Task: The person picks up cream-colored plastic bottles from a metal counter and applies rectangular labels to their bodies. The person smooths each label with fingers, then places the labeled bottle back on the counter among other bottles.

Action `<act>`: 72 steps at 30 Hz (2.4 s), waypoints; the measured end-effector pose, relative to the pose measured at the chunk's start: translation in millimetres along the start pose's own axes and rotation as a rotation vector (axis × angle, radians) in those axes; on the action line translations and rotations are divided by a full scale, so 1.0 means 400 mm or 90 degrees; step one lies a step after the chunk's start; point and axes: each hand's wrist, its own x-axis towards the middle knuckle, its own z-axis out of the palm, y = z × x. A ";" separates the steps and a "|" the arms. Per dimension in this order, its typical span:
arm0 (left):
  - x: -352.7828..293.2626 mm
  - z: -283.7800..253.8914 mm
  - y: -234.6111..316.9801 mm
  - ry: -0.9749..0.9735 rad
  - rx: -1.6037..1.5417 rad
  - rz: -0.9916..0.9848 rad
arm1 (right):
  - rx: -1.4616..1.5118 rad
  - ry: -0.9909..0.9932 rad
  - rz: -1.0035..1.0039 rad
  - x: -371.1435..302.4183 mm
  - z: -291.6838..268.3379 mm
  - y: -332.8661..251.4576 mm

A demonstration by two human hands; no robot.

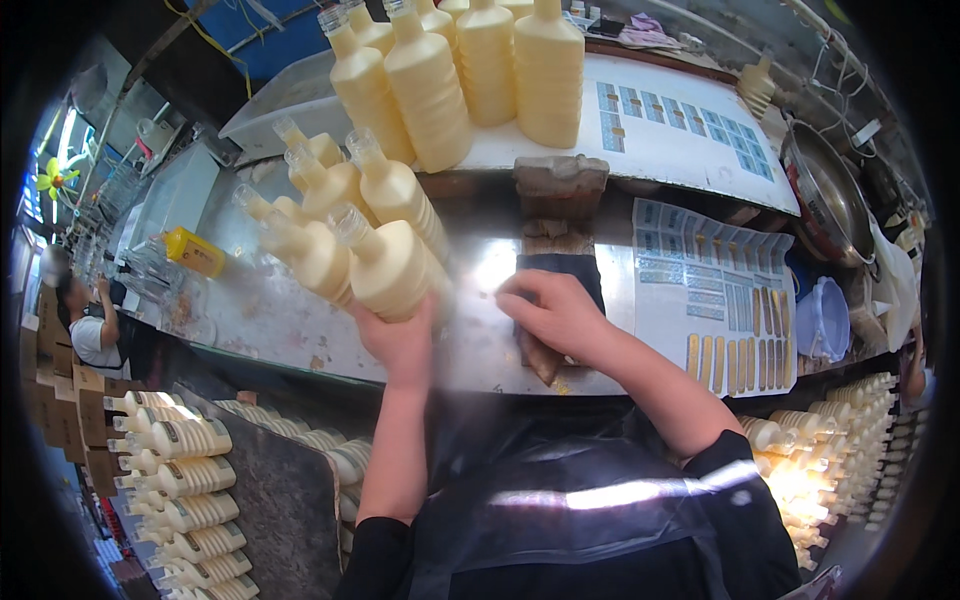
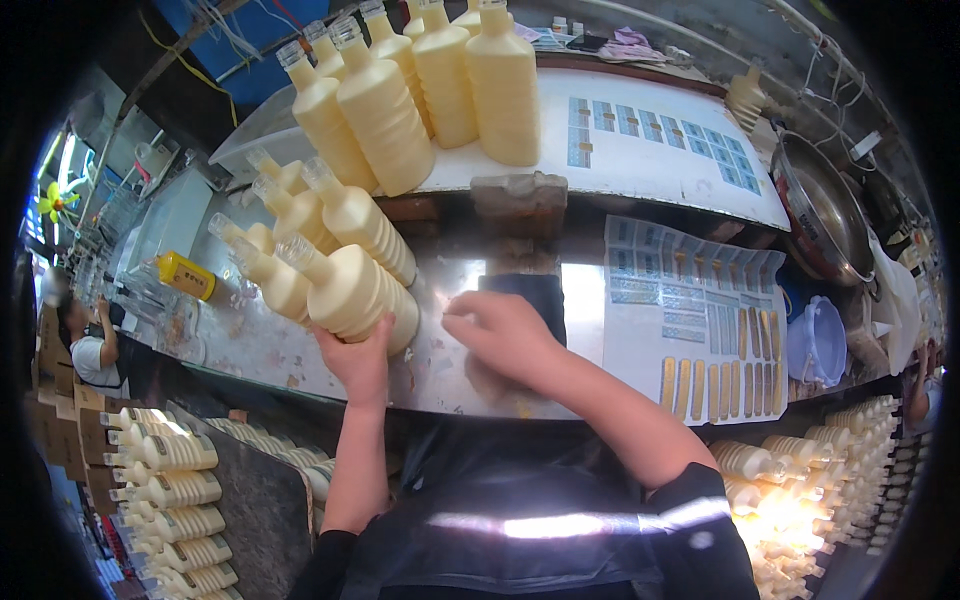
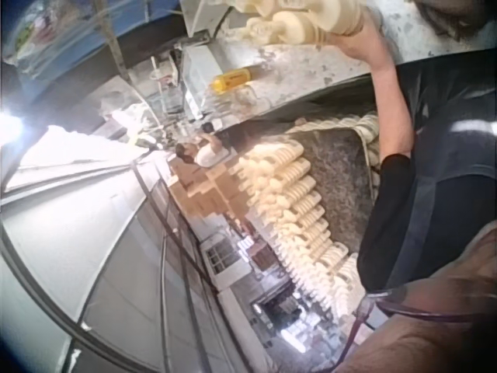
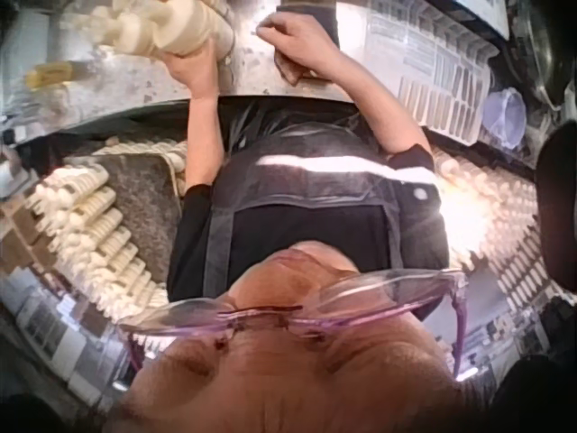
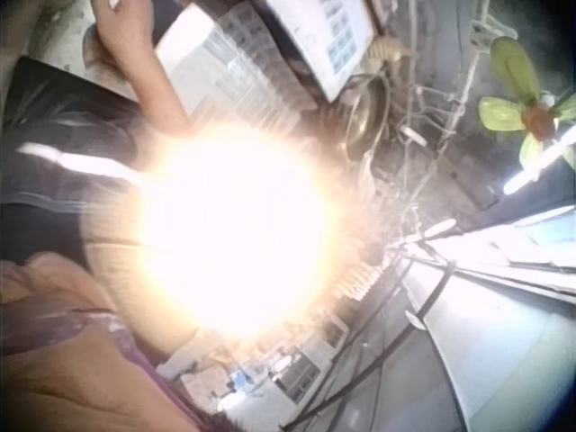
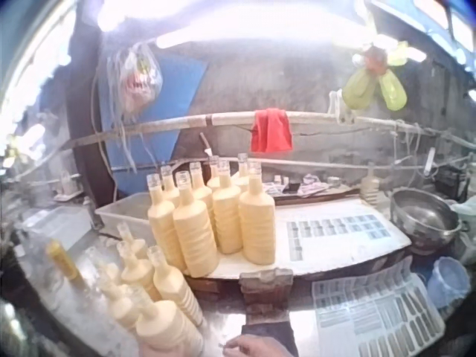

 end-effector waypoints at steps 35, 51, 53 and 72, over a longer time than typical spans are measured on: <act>-0.064 0.278 0.180 -0.507 -0.215 -0.225 | -0.262 0.925 0.094 -0.336 -1.224 0.382; -0.106 0.268 0.139 -0.448 -0.246 -0.143 | -0.319 0.679 0.287 -0.370 -1.381 0.375; -0.113 0.277 0.145 -0.414 -0.267 -0.168 | -0.080 0.671 0.146 -0.379 -1.301 0.278; -0.140 0.248 0.156 -0.447 -0.197 -0.077 | -0.545 0.107 -0.052 -0.563 -0.335 0.351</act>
